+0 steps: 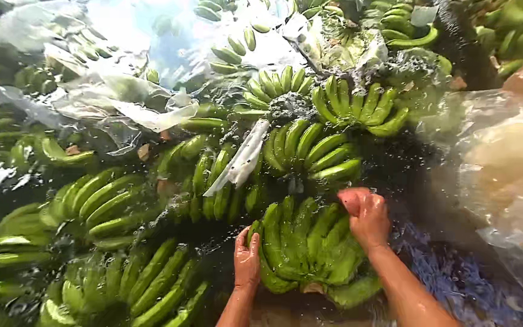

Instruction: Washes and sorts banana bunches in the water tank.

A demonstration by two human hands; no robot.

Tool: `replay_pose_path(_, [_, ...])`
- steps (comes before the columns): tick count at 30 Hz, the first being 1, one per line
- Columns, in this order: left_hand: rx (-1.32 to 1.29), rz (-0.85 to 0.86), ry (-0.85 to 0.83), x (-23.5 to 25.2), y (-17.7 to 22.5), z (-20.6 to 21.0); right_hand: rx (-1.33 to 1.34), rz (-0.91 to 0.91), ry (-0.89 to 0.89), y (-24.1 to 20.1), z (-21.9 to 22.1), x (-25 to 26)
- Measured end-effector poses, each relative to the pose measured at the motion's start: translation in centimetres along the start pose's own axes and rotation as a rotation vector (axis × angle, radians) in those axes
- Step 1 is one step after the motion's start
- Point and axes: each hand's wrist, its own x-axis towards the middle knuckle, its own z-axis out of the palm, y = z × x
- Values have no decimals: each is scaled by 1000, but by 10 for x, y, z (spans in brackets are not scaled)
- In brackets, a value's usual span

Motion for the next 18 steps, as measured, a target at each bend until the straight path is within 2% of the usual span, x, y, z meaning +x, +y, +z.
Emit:
replay_pose_path(5, [-128,-196,7,-21,18,1,198,-370,-238,-20,47,-113])
replay_pose_path(7, [-153,-307,-7,-33,23,-1,311,-496,-164,-39,66,-142])
replay_pose_path(10, [-357,-386,-18,-55,7,-1,489,-479,-52,-88,82,-132])
replay_pose_path(12, [-508,-412,28,-65,2,0,496,-467,-88,-111,79,-118])
replay_pose_path(15, [-557,-414,9,-68,-3,-5,378,-543,-322,-103,57,-133])
replay_pose_path(18, [-352,-346,-56,-58,-17,-19,246,-612,-552,-50,37,-160])
